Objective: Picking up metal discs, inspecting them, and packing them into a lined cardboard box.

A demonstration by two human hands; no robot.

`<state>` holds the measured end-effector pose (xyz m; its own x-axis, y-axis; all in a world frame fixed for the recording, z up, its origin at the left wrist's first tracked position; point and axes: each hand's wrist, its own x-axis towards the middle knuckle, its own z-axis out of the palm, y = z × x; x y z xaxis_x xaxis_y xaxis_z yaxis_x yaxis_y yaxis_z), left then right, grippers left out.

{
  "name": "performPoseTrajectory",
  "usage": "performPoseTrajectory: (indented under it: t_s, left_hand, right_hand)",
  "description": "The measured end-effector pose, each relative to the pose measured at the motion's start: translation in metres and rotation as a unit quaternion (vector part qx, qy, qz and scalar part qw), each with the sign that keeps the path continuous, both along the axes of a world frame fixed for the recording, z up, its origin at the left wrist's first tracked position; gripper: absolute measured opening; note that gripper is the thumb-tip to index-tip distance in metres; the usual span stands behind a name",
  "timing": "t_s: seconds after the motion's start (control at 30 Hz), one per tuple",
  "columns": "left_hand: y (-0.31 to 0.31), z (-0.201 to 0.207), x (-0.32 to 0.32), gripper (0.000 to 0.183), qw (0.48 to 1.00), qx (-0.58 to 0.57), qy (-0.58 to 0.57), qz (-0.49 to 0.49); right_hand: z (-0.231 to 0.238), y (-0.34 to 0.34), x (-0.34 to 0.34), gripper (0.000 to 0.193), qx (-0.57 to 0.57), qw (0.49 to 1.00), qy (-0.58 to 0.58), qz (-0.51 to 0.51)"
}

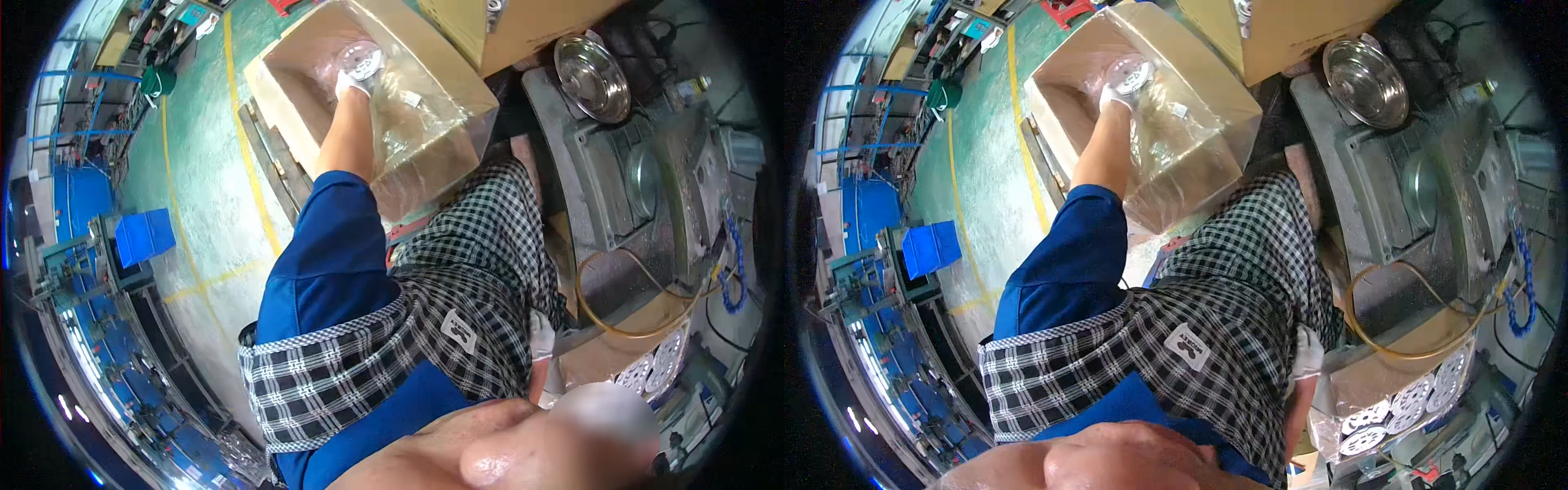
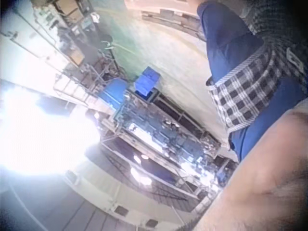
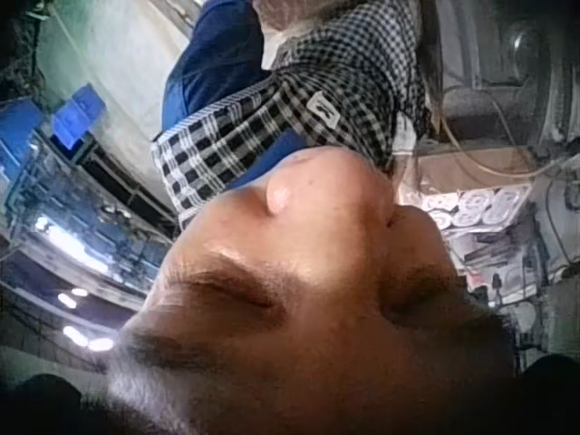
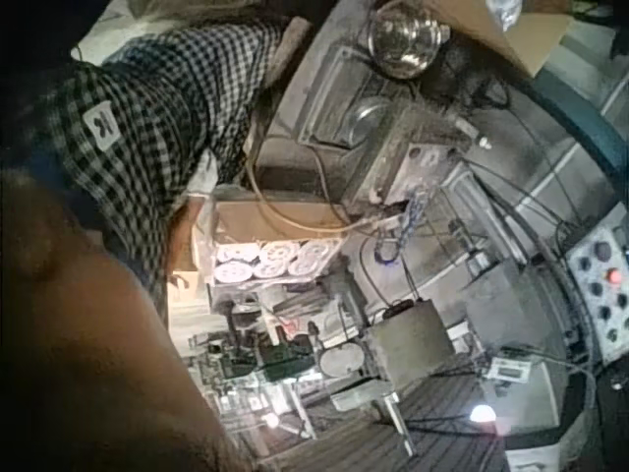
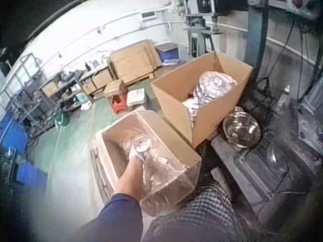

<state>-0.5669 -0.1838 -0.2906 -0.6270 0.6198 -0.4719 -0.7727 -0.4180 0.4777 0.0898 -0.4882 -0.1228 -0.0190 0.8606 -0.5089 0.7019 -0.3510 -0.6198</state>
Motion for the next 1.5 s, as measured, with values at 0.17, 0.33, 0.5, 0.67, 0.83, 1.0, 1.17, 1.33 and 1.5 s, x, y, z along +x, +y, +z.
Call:
performPoseTrajectory:
  t_s: [0.17, 0.33, 0.5, 0.67, 0.83, 1.0, 1.17, 1.33, 1.5]
  left_hand:
    - [-0.015, 0.028, 0.024, 0.053, 0.996, 0.08, -0.039, -0.006]
    - [0.004, 0.031, 0.036, 0.059, 0.999, -0.028, -0.029, 0.009]
    - [0.034, -0.074, -0.061, 0.029, 0.995, -0.028, -0.083, 0.04]
    - [0.062, -0.03, -0.039, 0.03, 0.986, -0.168, -0.009, -0.01]
    - [0.019, 0.051, -0.012, 0.03, 0.99, -0.103, -0.021, 0.095]
    - [-0.032, 0.119, 0.01, 0.029, 0.997, -0.069, 0.038, 0.013]
    - [-0.079, 0.225, 0.078, 0.036, 0.962, 0.067, 0.193, -0.183]
    - [-0.071, 0.281, 0.149, 0.037, 0.881, 0.102, 0.245, -0.391]
    - [-0.023, 0.263, 0.25, 0.035, 0.726, 0.145, 0.23, -0.632]
  right_hand:
    - [0.012, -0.005, 0.015, 0.037, -0.049, 0.994, -0.097, -0.032]
    - [0.005, -0.023, 0.012, 0.027, -0.04, 0.995, -0.086, -0.019]
    - [0.014, -0.012, 0.011, 0.023, 0.022, 0.996, -0.077, 0.028]
    - [0.002, -0.023, 0.016, 0.027, 0.017, 0.995, -0.093, 0.013]
    - [0.004, -0.007, 0.013, 0.029, -0.028, 0.993, -0.108, 0.027]
    - [0.013, 0.011, 0.005, 0.03, -0.05, 0.991, -0.1, 0.077]
    - [0.055, 0.043, -0.032, 0.031, -0.053, 0.993, -0.07, 0.08]
    - [0.091, 0.069, -0.054, 0.028, -0.032, 0.986, 0.164, -0.005]
    - [0.069, 0.091, -0.065, 0.031, 0.08, 0.934, 0.309, -0.16]
